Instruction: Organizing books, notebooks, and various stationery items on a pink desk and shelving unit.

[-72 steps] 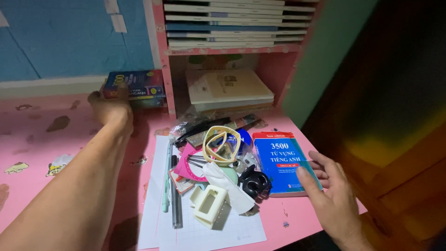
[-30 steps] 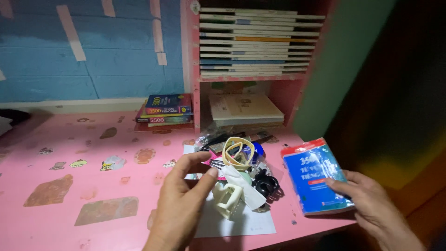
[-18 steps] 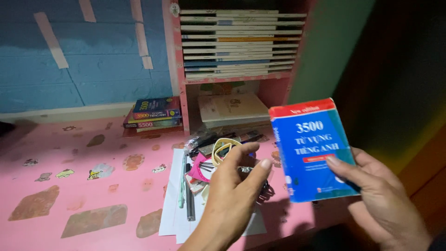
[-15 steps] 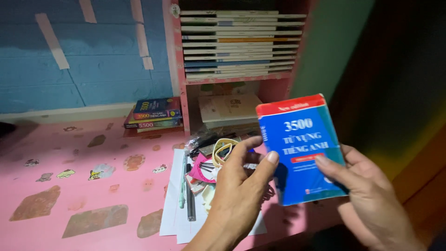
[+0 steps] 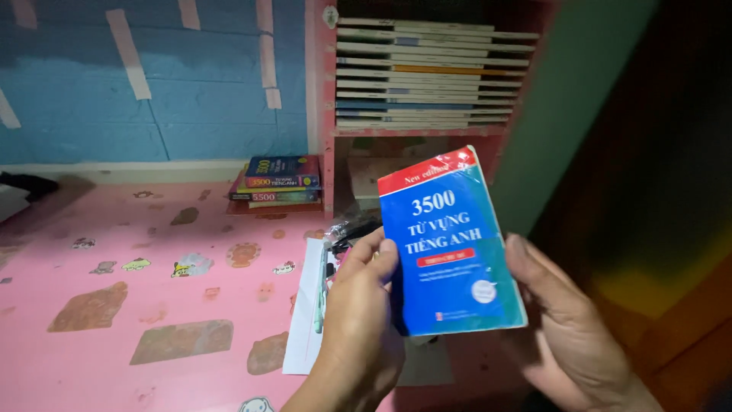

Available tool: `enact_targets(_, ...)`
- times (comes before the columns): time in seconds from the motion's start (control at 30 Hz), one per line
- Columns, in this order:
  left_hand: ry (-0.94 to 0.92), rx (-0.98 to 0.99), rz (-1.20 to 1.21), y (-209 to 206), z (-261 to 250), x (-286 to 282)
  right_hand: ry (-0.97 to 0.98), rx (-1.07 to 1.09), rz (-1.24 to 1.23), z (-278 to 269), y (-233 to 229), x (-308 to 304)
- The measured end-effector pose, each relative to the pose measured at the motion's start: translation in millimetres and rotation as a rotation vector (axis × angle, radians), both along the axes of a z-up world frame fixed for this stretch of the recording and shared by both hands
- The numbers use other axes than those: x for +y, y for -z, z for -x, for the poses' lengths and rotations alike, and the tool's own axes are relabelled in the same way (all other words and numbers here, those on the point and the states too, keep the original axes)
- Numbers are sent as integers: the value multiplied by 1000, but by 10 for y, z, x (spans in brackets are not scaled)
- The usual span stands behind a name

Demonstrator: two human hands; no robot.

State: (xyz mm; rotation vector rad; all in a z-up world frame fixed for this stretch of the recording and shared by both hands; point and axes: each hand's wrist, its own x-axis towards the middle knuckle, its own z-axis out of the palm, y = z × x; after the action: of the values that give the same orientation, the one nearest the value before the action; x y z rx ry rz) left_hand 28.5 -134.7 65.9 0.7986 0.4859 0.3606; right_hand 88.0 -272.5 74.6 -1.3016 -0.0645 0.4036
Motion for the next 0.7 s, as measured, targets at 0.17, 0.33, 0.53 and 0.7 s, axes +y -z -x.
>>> enact_targets(0.17,-58,37,186,-136,81,59,-69,194,-9,220,-199,276)
enact_targets(0.33,-105,-43,267,361,-86,277,-160,176,-155,179,-145,399)
enact_targets(0.53,-51,-103,281,372,-46,306,-24,235,-54,404,-351,533)
enact_targets(0.7,-20,-121,283,409,-66,310,-24,158,-116,193,-89,434)
